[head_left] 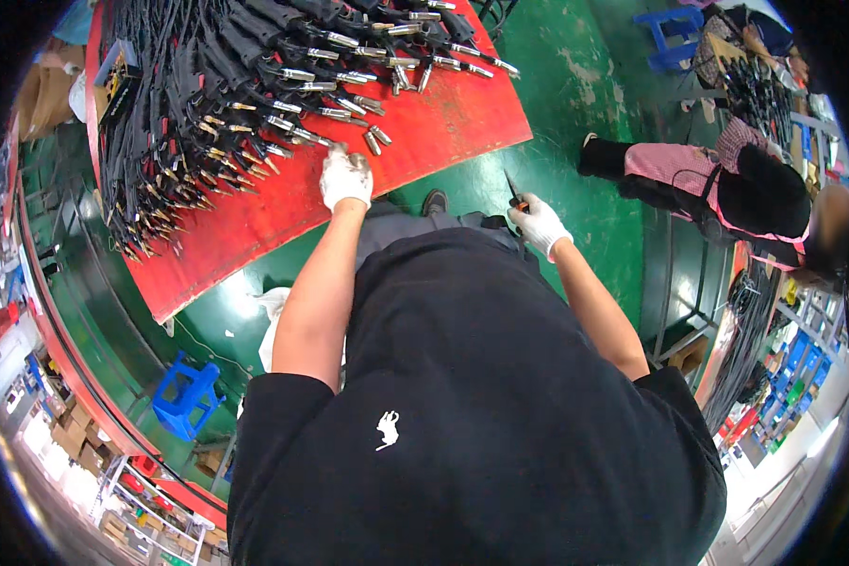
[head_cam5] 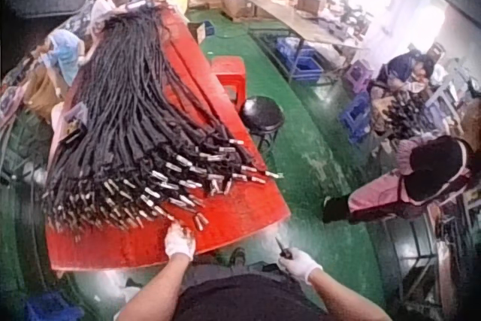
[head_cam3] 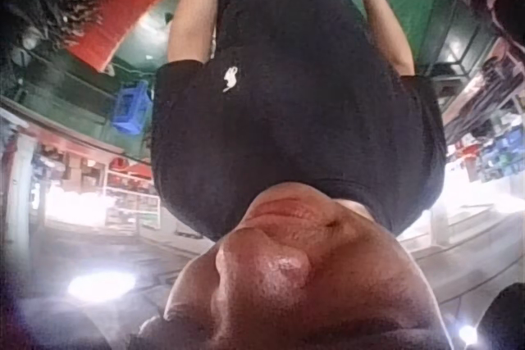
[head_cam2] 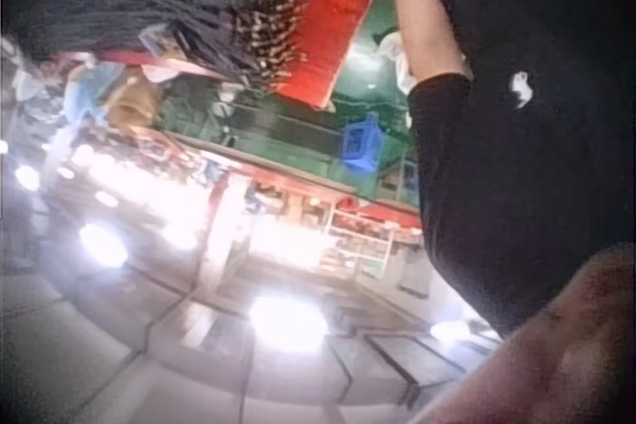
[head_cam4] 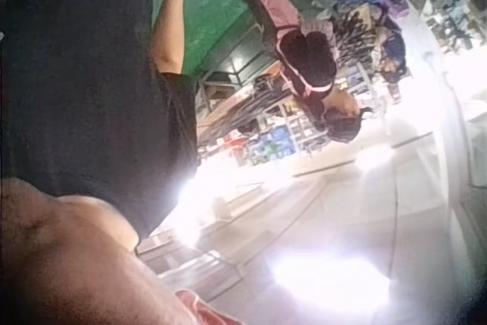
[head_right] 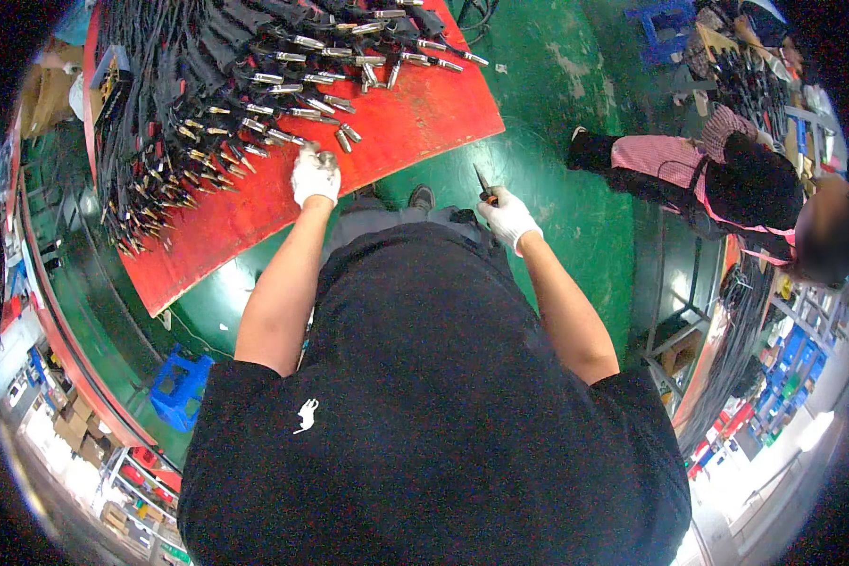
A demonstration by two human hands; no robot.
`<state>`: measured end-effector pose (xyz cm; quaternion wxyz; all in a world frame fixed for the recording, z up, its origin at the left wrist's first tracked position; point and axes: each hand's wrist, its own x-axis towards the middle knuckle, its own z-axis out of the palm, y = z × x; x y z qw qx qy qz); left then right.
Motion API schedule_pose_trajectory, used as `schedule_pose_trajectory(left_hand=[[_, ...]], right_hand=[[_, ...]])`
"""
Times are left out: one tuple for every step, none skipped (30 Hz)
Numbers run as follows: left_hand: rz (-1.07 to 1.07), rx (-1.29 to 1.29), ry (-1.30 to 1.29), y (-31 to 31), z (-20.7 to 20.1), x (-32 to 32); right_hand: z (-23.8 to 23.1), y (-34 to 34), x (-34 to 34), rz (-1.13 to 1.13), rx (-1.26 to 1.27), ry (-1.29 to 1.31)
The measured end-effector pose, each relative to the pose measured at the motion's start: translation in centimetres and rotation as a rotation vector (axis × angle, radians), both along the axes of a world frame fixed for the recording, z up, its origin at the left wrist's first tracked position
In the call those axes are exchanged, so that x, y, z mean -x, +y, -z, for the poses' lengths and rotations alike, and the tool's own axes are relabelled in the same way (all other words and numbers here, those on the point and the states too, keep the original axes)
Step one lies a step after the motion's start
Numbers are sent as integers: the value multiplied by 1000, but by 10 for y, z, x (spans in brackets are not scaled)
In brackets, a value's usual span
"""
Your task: Assembling and inspecting industrial welding torches and cables at a workbench.
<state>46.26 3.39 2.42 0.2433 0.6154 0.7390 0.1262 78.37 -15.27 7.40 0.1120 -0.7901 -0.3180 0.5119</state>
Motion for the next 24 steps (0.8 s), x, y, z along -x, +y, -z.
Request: schedule_pose_trajectory(left_hand=[[-26, 81, -46, 3, 2, -7], [4, 54, -3, 6, -9, -20], [-17, 119, 38, 12, -20, -35], [-51, 181, 83, 18, -32, -46], [-60, 220, 116, 25, -40, -56], [-64, 216, 112, 28, -37, -59], [-80, 249, 136, 31, -34, -62], [-97, 281, 159, 33, -29, -66], [-115, 273, 148, 36, -25, -66], [-110, 269, 145, 36, -23, -67], [-101, 271, 147, 37, -22, -67], [-93, 273, 151, 37, -21, -67], [-66, 256, 170, 36, -19, -65], [-68, 251, 171, 34, -16, -64], [-46, 240, 202, 33, -13, -63], [-24, 230, 234, 32, -12, -62], [-2, 235, 256, 30, -20, -64], [-10, 233, 258, 30, -20, -65], [27, 245, 270, 30, -20, -64], [63, 258, 282, 30, -20, -62], [67, 249, 271, 28, -20, -59], [41, 251, 275, 26, -15, -53], [51, 278, 214, 24, -9, -45], [58, 305, 152, 20, -3, -37]], right_hand=[[1, 1, -1, -4, -1, 1], [1, 1, -2, -15, 6, -6], [1, 0, -3, -25, 13, -13], [-4, 2, -2, -32, 11, -13], [-13, 6, -1, 21, 46, 38], [-19, 8, 0, 75, 80, 88], [-21, 7, -1, 73, 74, 84], [-21, 6, -1, 82, 39, 63], [-22, 6, -2, 91, 4, 41], [-22, 3, -4, 96, -1, 38], [-21, 2, -5, 111, 6, 58], [-21, 0, -7, 124, 13, 79], [-20, -3, -8, 124, 9, 80], [-19, -5, -9, 120, 22, 68], [-19, -7, -9, 113, 35, 57], [-16, -11, -10, 109, 32, 59], [-7, -18, -14, 94, 29, 40], [2, -23, -18, 77, 26, 22], [8, -24, -19, 32, -19, -3], [13, -27, -21, 15, -21, 3], [16, -32, -25, 31, -3, 18], [13, -31, -24, 40, 15, 33], [12, -29, -22, 21, -2, 23], [11, -25, -20, -9, 0, 31]])
